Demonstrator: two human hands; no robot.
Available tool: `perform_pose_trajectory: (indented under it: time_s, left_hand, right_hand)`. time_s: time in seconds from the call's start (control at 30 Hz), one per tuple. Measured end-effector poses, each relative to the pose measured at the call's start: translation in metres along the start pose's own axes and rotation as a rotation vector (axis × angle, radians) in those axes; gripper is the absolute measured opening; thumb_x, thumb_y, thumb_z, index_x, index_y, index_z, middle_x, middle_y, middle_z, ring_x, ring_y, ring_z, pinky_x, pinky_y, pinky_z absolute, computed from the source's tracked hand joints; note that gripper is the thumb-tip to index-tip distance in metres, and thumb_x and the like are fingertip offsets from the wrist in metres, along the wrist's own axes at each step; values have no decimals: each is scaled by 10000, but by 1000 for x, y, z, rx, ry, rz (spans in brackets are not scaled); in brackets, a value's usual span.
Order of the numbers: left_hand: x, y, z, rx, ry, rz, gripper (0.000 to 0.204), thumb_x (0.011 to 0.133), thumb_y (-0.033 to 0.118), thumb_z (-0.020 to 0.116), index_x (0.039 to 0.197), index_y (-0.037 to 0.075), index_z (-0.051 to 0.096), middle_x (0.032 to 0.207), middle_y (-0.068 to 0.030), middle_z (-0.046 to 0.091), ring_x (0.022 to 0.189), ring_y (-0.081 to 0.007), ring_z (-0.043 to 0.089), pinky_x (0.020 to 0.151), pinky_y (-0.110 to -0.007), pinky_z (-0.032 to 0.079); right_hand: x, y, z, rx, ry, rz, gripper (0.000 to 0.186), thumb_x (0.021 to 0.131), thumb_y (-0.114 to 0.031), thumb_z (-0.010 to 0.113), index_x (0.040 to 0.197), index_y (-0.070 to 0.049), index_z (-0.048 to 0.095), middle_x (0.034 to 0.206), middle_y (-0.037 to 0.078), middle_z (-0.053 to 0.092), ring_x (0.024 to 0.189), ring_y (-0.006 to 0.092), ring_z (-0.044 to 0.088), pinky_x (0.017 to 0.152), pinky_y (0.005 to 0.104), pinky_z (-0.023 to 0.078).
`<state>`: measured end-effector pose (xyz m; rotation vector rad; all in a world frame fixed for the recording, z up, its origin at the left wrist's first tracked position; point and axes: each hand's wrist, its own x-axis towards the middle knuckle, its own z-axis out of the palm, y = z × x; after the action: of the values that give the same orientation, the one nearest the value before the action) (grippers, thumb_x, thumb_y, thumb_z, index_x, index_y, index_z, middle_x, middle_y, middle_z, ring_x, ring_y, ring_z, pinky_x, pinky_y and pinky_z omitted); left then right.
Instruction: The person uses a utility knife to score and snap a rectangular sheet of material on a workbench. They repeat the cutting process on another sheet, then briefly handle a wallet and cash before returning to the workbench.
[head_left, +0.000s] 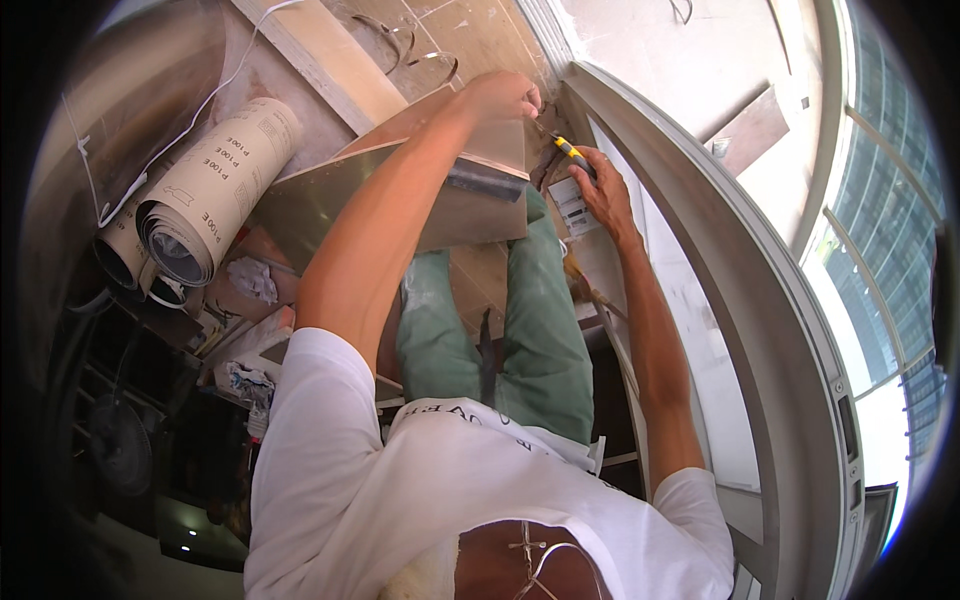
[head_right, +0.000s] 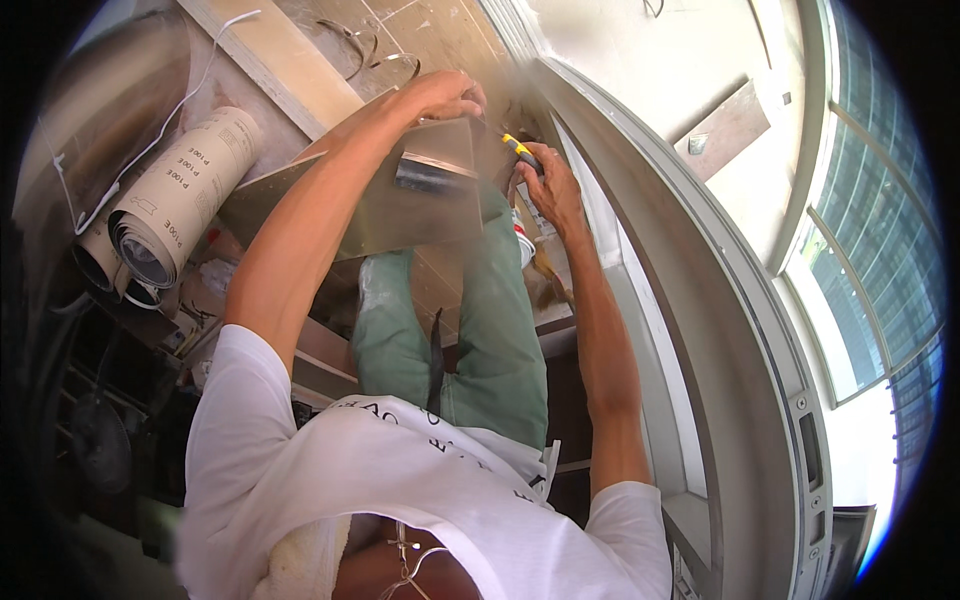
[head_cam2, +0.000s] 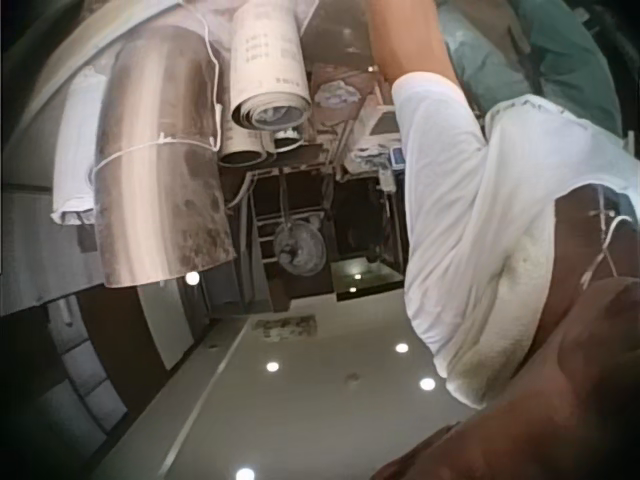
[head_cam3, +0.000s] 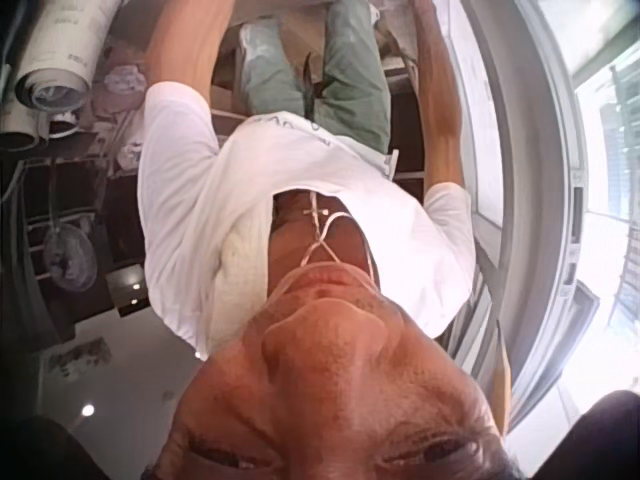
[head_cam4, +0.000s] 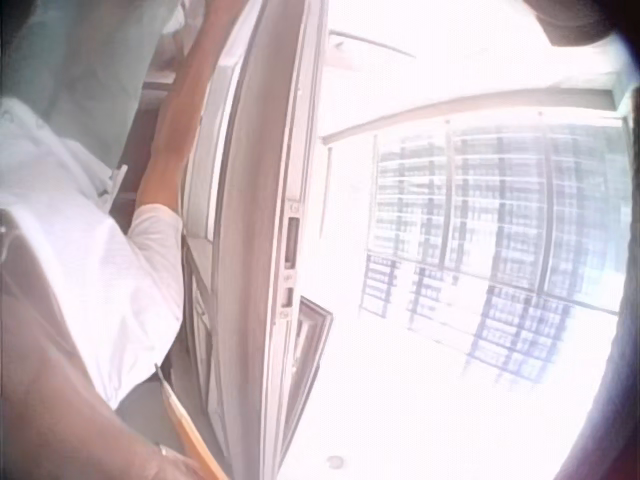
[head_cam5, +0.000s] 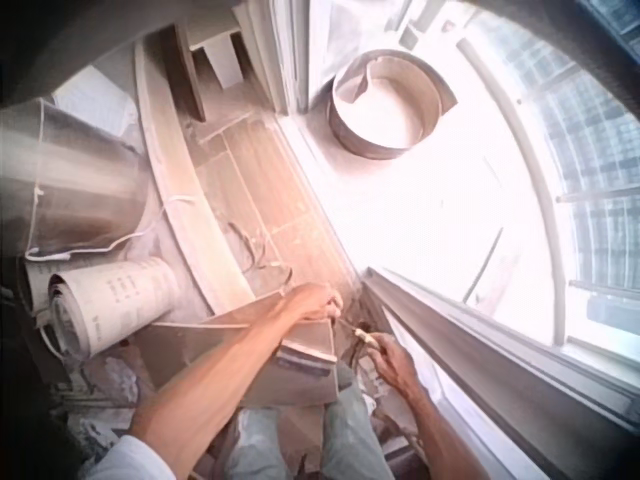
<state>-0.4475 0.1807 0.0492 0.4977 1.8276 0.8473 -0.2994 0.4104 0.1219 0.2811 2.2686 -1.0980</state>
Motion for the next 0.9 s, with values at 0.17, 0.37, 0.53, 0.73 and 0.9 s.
perform_pose_trajectory:
  time_s: [0.17,0.37,0.53,0.73,0.9]
  left_hand:
    - [3,6,-3,-21,9,-50,233,832,232,617,992,91,712,889,-152,711,866,-308,675,789,-401,516]
    - [5,-6,1,-30,64,-47,149,809,176,597,821,83,712,792,-138,706,748,-302,670,706,-407,516]
    - [9,-9,-1,-63,24,0,173,767,174,555,774,35,657,711,-183,642,665,-333,607,650,-439,476]
    - [8,-3,2,-53,76,52,171,730,162,537,759,33,645,697,-202,620,655,-363,590,631,-445,465]
    - [18,-12,13,60,81,79,176,727,180,541,756,48,653,753,-184,655,720,-376,617,672,-465,477]
  right_hand:
    - [2,-6,-10,-15,-19,24,298,909,-162,643,1194,-85,607,1028,146,649,951,312,636,810,372,493]
    - [9,-18,-13,-67,-11,-20,303,900,-176,650,1188,-90,609,1015,153,640,949,344,624,810,405,489]
    - [24,-22,-7,-240,-60,-44,282,887,-184,653,1161,-120,625,961,140,629,928,348,624,792,451,485]
    - [24,-43,-13,-439,-44,-43,302,869,-218,675,1161,-143,649,964,130,650,933,332,636,787,465,484]
    - [26,-58,-23,-497,-90,-14,304,864,-224,677,1158,-149,663,963,133,664,935,329,646,790,476,481]
